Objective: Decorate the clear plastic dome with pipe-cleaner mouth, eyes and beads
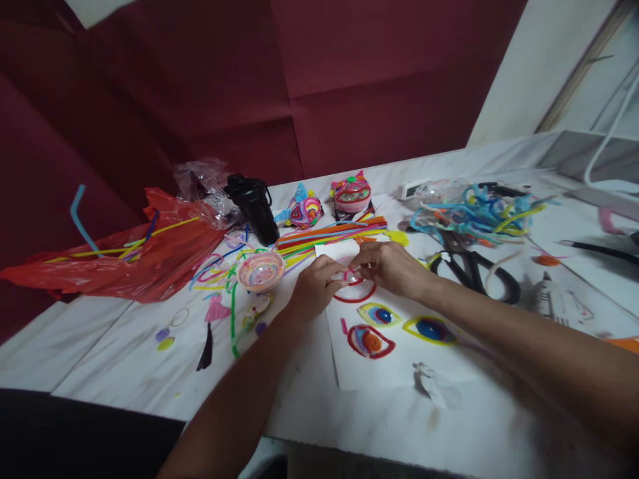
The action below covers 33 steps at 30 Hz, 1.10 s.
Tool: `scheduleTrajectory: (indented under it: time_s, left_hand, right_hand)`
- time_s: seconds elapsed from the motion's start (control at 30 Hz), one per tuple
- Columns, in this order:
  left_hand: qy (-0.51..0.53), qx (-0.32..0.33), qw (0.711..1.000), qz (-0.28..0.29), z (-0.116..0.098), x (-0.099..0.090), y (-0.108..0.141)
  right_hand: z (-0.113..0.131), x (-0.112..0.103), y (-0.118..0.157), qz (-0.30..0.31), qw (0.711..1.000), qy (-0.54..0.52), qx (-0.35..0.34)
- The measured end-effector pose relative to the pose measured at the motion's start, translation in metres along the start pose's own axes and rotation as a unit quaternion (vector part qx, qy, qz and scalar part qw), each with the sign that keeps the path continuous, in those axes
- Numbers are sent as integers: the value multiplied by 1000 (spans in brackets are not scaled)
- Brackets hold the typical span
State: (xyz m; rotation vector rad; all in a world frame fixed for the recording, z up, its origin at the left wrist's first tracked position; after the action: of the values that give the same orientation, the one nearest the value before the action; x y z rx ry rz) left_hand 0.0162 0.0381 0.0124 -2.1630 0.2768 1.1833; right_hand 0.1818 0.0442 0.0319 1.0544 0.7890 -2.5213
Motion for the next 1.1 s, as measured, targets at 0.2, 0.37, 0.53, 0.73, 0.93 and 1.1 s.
scheduleTrajectory:
  time_s: [0.2,0.37,0.53,0.73,0.93,1.1]
  left_hand:
    - [-23,2,1000,-5,-3,1,1]
    - [-34,3,999,-3,-4,2,2]
    - [5,2,1000,-7,1,1,0]
    - [39,8,999,-16,6,1,0]
    - [34,10,999,-28,5,2,0]
    - [67,-26,997,-21,4,3,-1]
  right_hand:
    - [3,0,3,9,999,17,-47]
    - [4,0,4,2,998,17,-59]
    - [3,0,5,-8,999,22,-40]
    - [1,-1,6,-11,999,23,-36]
    - [0,0,6,-9,999,12,-39]
    - [-1,0,6,-17,998,8,-57]
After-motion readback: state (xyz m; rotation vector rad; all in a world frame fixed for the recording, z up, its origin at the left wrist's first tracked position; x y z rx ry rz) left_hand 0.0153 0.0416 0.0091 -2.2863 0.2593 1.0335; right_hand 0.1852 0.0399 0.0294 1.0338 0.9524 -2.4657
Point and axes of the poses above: each hand's wrist, its own y-axis away from the middle knuckle, its own x-axis out of the palm, z = x × y, the point moved 4 cm from there along -y, towards the middle knuckle, and after that the axes turned 10 degrees about -y, right-handed, at the moved point
